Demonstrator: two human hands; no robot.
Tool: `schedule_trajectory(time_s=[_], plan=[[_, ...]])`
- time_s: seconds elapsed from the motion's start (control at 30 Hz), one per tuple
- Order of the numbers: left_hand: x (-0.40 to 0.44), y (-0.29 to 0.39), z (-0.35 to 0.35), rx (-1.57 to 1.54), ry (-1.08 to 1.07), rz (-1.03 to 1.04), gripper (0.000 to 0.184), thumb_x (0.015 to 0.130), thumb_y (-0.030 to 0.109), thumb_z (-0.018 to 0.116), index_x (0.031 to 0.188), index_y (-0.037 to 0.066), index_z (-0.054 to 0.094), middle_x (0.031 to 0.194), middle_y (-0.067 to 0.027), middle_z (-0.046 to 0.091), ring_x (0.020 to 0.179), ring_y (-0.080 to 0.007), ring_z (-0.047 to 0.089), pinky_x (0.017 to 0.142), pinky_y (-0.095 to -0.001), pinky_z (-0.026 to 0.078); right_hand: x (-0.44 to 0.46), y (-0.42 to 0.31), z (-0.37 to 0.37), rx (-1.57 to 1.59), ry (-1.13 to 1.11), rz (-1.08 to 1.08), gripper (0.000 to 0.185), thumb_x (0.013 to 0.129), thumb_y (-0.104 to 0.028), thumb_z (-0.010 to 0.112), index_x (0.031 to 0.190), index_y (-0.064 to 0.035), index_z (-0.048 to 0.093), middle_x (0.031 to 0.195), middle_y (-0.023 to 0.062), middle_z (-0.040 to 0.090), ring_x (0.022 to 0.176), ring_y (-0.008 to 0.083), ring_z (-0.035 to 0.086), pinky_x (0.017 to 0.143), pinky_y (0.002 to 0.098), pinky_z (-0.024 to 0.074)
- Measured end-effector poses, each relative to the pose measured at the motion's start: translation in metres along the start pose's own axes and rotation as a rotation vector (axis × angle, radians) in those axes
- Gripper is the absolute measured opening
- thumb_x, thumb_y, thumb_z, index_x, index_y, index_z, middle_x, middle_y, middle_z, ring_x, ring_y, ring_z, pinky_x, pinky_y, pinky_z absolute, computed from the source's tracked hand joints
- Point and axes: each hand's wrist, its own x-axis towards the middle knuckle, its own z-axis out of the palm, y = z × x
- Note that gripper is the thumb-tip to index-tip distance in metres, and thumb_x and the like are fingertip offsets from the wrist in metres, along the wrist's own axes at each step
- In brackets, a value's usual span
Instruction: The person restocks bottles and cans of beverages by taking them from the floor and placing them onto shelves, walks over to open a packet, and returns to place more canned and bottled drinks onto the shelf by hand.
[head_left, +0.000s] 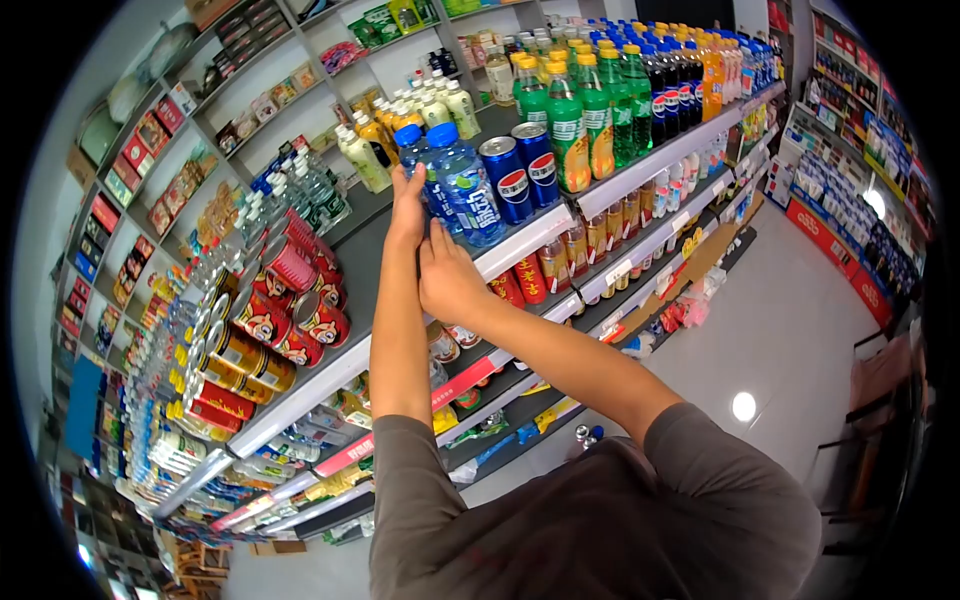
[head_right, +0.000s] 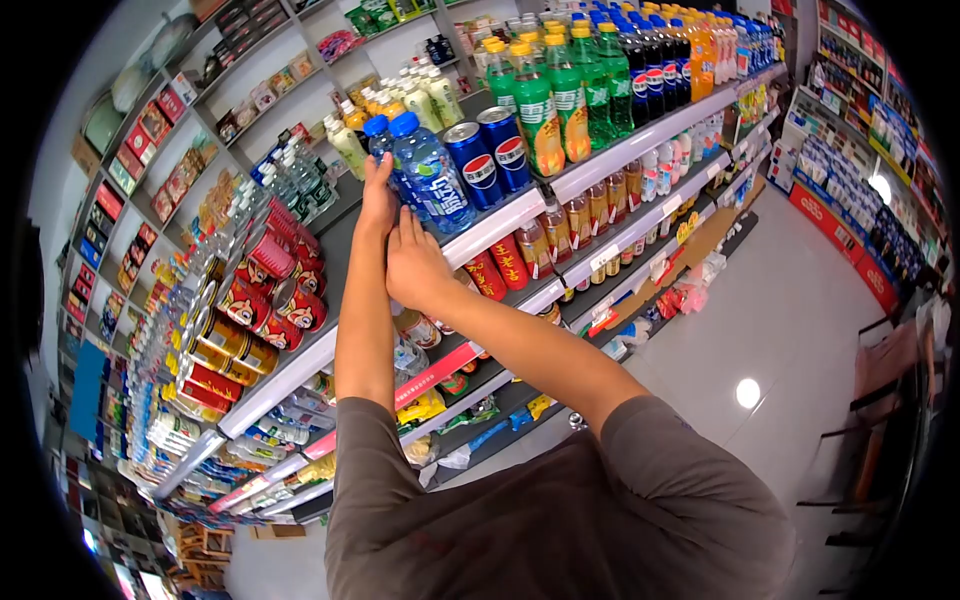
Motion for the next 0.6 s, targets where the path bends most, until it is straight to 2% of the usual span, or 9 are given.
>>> schedule_trajectory(time_s=[0.1, 0.13, 0.23, 0.37, 0.47, 0.6], plan=[[0.014, -0.011, -0.005, 0.076, 0.001, 0.039, 0.052, 0.099, 0.034, 0.058, 0.139, 0.007, 0.038, 0.131, -0.0110, 0.053, 0.121, -0.0227, 0.049, 0.107, -0.0385, 0.035, -0.001, 0.000, 0.000, 0.009, -0.048, 0.046, 0.058, 0.088, -0.017, 0.051, 0.130, 0.0215, 0.043, 0.146, 0.0420, 0.032, 0.138, 0.0485, 0.037, 0.112, 0.0483, 0.0327], [0.018, -0.014, -0.005, 0.068, -0.002, 0.024, 0.053, 0.100, 0.032, 0.056, 0.141, 0.006, 0.035, 0.134, -0.0099, 0.052, 0.123, -0.0235, 0.050, 0.108, -0.0408, 0.036, -0.001, 0.000, 0.000, 0.008, -0.055, 0.058, 0.058, 0.088, -0.016, 0.051, 0.132, 0.0209, 0.042, 0.147, 0.0410, 0.032, 0.139, 0.0468, 0.036, 0.113, 0.0471, 0.0322], [0.019, -0.017, -0.001, 0.028, -0.012, 0.015, 0.047, 0.102, 0.032, 0.054, 0.138, 0.007, 0.038, 0.130, -0.0103, 0.053, 0.121, -0.0227, 0.048, 0.108, -0.0384, 0.034, -0.002, 0.003, 0.000, 0.020, -0.059, 0.056, 0.059, 0.088, -0.017, 0.050, 0.133, 0.0205, 0.042, 0.148, 0.0403, 0.031, 0.140, 0.0459, 0.035, 0.113, 0.0464, 0.0318], [0.020, -0.022, 0.002, 0.009, -0.026, 0.053, 0.039, 0.103, 0.031, 0.053, 0.134, 0.011, 0.041, 0.127, -0.0082, 0.054, 0.117, -0.0204, 0.050, 0.104, -0.0373, 0.038, -0.004, 0.006, 0.004, 0.032, 0.060, 0.027, 0.052, 0.089, -0.014, 0.049, 0.129, 0.0195, 0.045, 0.143, 0.0406, 0.038, 0.135, 0.0475, 0.040, 0.110, 0.0479, 0.0351], [0.025, -0.029, -0.003, 0.037, -0.025, 0.069, 0.041, 0.104, 0.026, 0.046, 0.140, 0.009, 0.037, 0.129, -0.0089, 0.056, 0.118, -0.0230, 0.054, 0.108, -0.0406, 0.039, -0.005, 0.006, 0.002, 0.020, 0.059, 0.023, 0.053, 0.090, -0.014, 0.048, 0.131, 0.0191, 0.044, 0.143, 0.0393, 0.038, 0.136, 0.0468, 0.040, 0.111, 0.0476, 0.0343], [0.036, -0.038, -0.011, -0.009, -0.081, 0.042, 0.036, 0.106, 0.031, 0.043, 0.135, 0.010, 0.042, 0.123, -0.0080, 0.059, 0.111, -0.0230, 0.059, 0.101, -0.0402, 0.046, -0.006, 0.005, 0.002, 0.023, 0.051, 0.036, 0.054, 0.090, -0.013, 0.048, 0.133, 0.0186, 0.043, 0.144, 0.0383, 0.038, 0.136, 0.0459, 0.040, 0.112, 0.0474, 0.0336]])
